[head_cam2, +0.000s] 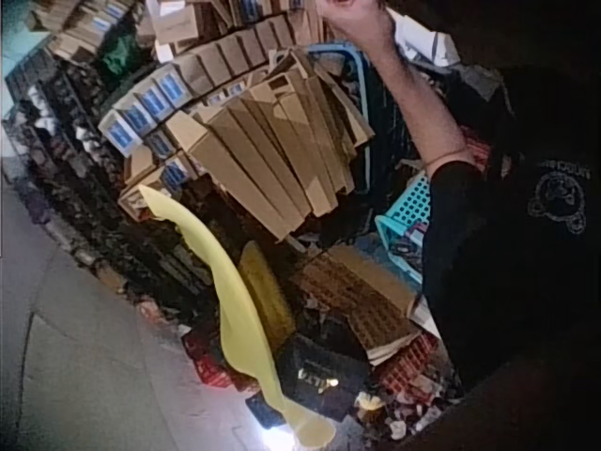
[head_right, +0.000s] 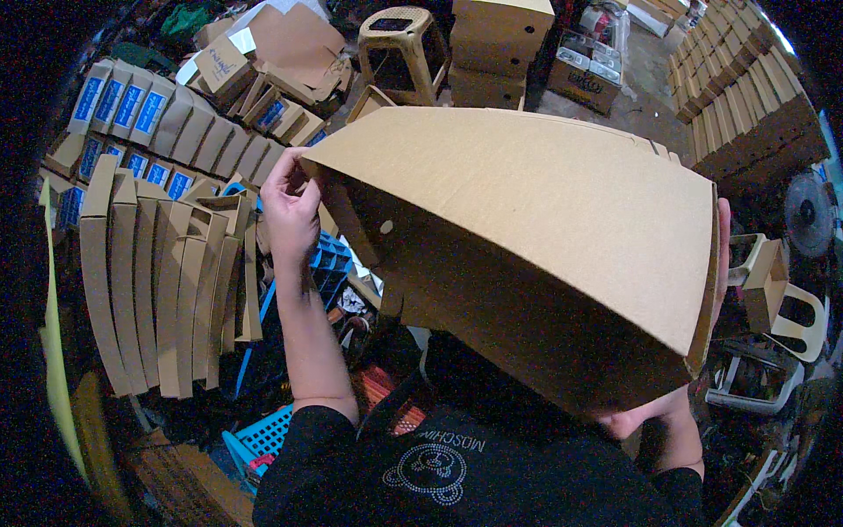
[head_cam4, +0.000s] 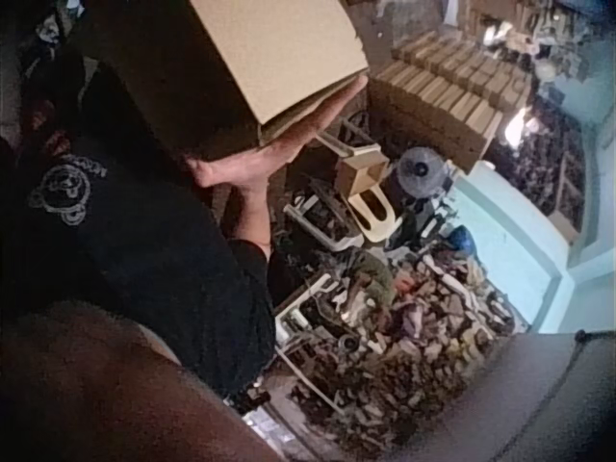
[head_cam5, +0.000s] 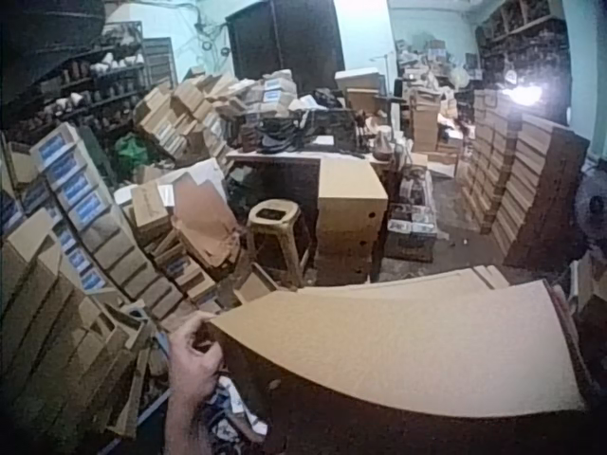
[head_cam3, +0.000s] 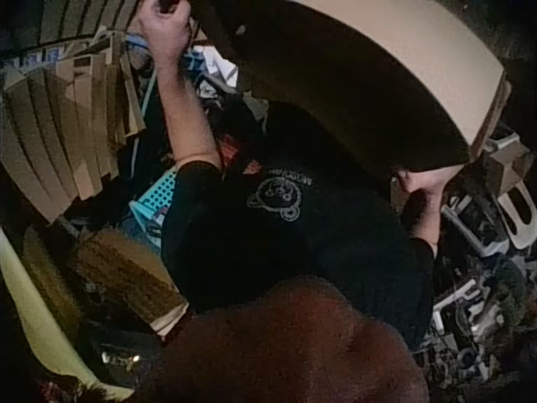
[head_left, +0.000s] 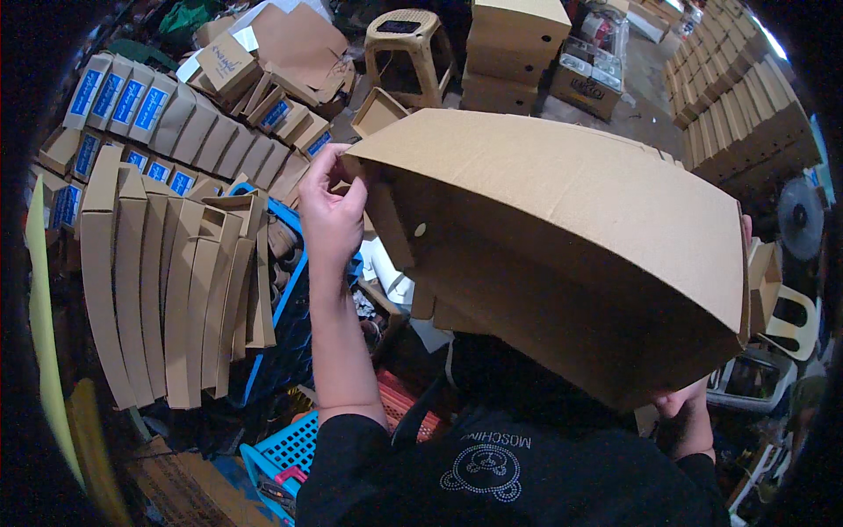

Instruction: Folding and assembling cardboard shoe boxes from flat pre-cut sheets.

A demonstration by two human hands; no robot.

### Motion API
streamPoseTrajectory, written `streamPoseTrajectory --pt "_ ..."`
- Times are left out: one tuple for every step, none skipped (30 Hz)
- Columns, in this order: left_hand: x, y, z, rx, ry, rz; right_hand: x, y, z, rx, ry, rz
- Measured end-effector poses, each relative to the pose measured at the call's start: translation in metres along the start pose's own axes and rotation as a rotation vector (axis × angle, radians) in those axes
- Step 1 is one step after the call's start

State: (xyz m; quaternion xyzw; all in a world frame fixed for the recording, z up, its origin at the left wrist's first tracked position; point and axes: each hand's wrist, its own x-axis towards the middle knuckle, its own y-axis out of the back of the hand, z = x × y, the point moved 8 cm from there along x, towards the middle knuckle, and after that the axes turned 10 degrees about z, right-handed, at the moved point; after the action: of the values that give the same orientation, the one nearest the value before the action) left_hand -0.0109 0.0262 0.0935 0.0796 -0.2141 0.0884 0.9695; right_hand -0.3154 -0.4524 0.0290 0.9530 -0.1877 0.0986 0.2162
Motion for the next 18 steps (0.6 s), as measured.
streamPoseTrajectory --pt "-0.001 0.001 0.001 0.001 0.035 0.022 0.001 0.000 0.001 0.005 -0.002 -0.003" --pt "-0.002 0.001 0.001 0.003 0.037 0.023 -0.003 0.006 0.002 0.011 -0.004 -0.005" --pt "-0.002 0.001 0.002 0.049 0.014 0.032 0.007 0.004 0.006 0.016 -0.006 -0.007" --pt "-0.002 0.000 0.004 0.095 -0.011 0.041 0.001 0.002 0.004 0.022 -0.007 -0.008" --pt "-0.001 0.000 0.003 0.095 -0.011 0.040 0.012 -0.003 0.003 0.028 -0.009 -0.008" --pt "-0.001 -0.001 -0.001 0.055 0.009 0.025 0.004 -0.004 0.001 0.033 -0.011 -0.007" --pt "-0.001 0.000 -0.004 0.017 0.032 0.013 0.000 -0.003 0.001 0.039 -0.012 -0.009" --pt "0.000 0.002 -0.007 0.017 0.032 0.013 -0.004 0.001 0.002 0.044 -0.013 -0.011" --pt "0.001 0.003 -0.008 -0.001 0.012 0.008 -0.007 0.001 0.001 0.049 -0.014 -0.013" --pt "0.002 0.003 -0.007 -0.019 -0.008 0.003 -0.010 0.000 0.000 0.054 -0.015 -0.015" --pt "0.001 0.003 -0.005 -0.019 -0.007 0.005 -0.015 0.004 0.001 0.058 -0.016 -0.017" --pt "-0.001 0.002 0.000 0.019 -0.014 0.019 -0.016 0.005 0.002 0.063 -0.016 -0.020" --pt "-0.001 0.001 0.005 0.056 -0.024 0.030 -0.013 -0.001 -0.001 0.068 -0.016 -0.019" --pt "-0.002 -0.001 0.008 0.056 -0.026 0.029 -0.012 0.008 0.005 0.074 -0.016 -0.019" --pt "-0.003 -0.002 0.010 0.086 -0.028 0.025 -0.009 0.013 0.009 0.080 -0.017 -0.018" --pt "-0.003 -0.002 0.012 0.119 -0.029 0.023 -0.001 0.001 0.004 0.087 -0.016 -0.020" --pt "-0.003 0.000 0.014 0.121 -0.031 0.024 0.000 0.000 0.003 0.094 -0.016 -0.022" --pt "-0.003 0.001 0.013 0.148 -0.011 0.023 0.001 -0.001 0.003 0.097 -0.015 -0.023"
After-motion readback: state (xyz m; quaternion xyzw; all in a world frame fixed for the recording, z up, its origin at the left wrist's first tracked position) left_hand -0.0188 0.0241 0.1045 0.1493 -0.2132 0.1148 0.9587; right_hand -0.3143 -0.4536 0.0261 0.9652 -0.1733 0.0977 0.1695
